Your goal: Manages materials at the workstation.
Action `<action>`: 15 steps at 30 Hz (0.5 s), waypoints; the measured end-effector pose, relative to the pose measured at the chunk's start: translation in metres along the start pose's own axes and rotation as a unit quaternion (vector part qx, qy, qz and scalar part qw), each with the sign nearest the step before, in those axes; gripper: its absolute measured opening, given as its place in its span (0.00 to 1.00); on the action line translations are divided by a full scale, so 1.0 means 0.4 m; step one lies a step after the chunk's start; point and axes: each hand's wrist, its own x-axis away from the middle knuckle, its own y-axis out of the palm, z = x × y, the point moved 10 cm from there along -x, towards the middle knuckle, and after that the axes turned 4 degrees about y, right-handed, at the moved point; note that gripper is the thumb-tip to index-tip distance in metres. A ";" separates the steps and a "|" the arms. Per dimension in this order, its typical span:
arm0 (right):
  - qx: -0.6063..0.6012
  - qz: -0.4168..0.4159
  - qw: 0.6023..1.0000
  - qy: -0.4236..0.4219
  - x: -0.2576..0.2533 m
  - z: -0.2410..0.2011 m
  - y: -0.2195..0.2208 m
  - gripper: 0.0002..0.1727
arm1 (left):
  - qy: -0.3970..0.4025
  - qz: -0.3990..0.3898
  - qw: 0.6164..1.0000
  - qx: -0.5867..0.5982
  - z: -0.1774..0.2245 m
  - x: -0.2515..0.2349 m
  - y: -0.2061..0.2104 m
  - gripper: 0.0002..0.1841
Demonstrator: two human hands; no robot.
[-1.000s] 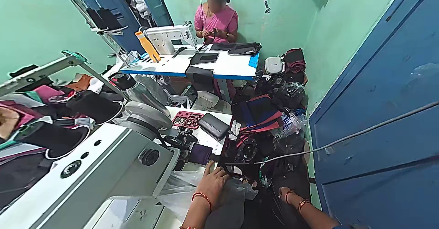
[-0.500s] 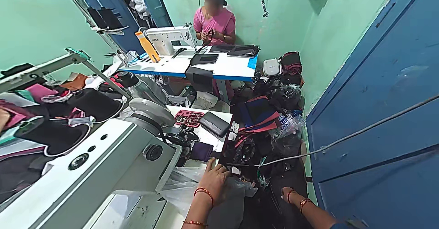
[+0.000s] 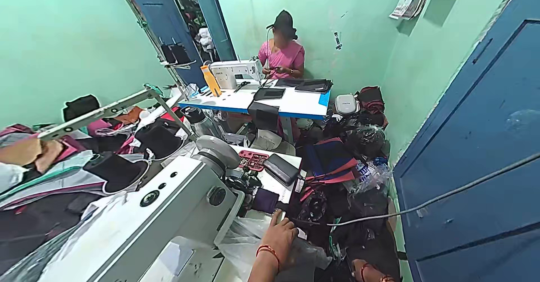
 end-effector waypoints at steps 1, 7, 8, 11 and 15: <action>0.002 -0.003 1.000 0.000 0.006 -0.003 -0.006 0.26 | 0.000 0.001 1.000 0.002 0.000 0.000 -0.001 0.27; 0.004 0.004 1.000 -0.003 -0.009 0.015 -0.001 0.26 | 0.005 0.000 1.000 0.000 0.001 -0.001 0.000 0.26; 0.005 0.004 1.000 -0.002 -0.011 0.019 0.005 0.26 | 0.005 -0.003 1.000 0.001 0.001 -0.001 0.002 0.26; 0.007 0.004 1.000 0.003 -0.016 0.027 0.019 0.26 | 0.008 0.003 1.000 0.003 0.002 -0.002 0.001 0.26; -0.028 0.024 0.999 0.017 0.019 0.029 0.002 0.25 | 0.002 0.018 1.000 0.009 -0.002 0.008 -0.015 0.25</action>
